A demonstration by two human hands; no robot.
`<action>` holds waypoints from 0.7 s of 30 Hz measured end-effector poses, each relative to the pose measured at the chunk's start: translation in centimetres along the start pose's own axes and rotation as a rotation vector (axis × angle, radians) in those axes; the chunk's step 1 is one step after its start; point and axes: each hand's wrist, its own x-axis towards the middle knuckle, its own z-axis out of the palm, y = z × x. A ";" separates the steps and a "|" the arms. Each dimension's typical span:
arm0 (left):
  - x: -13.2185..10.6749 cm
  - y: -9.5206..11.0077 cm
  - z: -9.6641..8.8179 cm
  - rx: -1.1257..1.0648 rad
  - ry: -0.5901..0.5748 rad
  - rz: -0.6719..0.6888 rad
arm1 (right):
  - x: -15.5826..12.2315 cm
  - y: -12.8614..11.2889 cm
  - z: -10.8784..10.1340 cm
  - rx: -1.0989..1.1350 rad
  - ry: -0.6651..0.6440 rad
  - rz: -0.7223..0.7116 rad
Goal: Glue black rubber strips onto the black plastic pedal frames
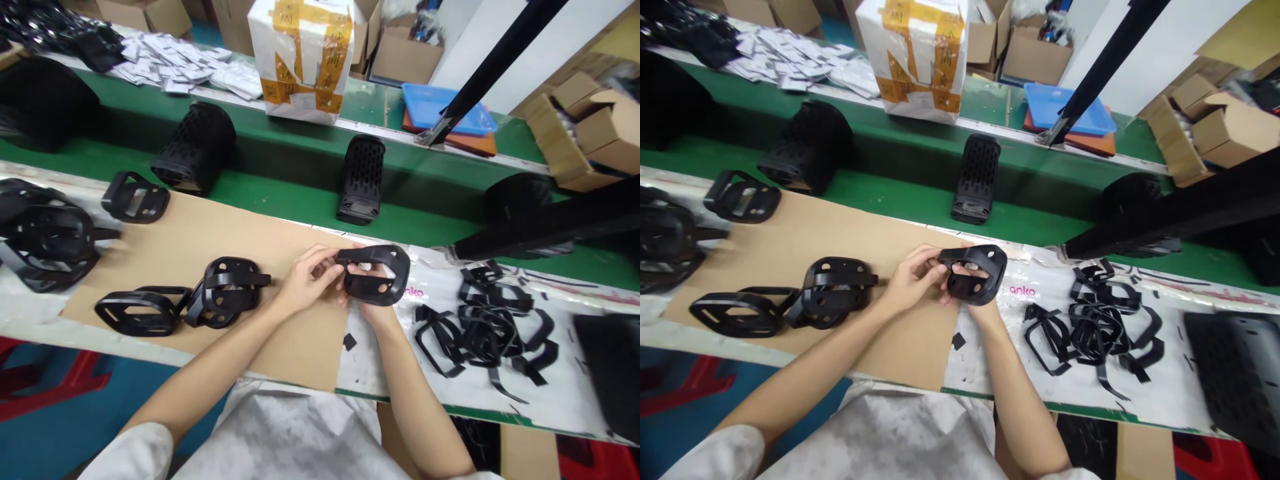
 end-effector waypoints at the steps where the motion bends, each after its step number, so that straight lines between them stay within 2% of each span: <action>1: 0.0 0.0 0.1 -0.073 -0.010 -0.054 | 0.1 -0.1 0.0 0.059 -0.057 0.050; 3: 0.2 0.1 0.1 -0.239 -0.056 -0.153 | 0.2 -0.2 -0.1 0.190 -0.163 0.140; 5: 0.4 0.4 0.0 -0.383 -0.106 -0.229 | 0.3 -0.2 -0.2 0.270 -0.222 0.171; 9: 0.6 1.3 -0.6 -0.509 -0.168 -0.285 | 0.4 -0.2 -0.2 0.308 -0.317 0.203; 14: 0.5 2.2 -0.8 -0.546 -0.231 -0.294 | 0.4 -0.1 -0.5 0.271 -0.313 0.154; 21: 1.0 3.8 -0.1 -0.635 -0.206 -0.373 | 0.5 0.4 -0.8 0.204 -0.281 0.125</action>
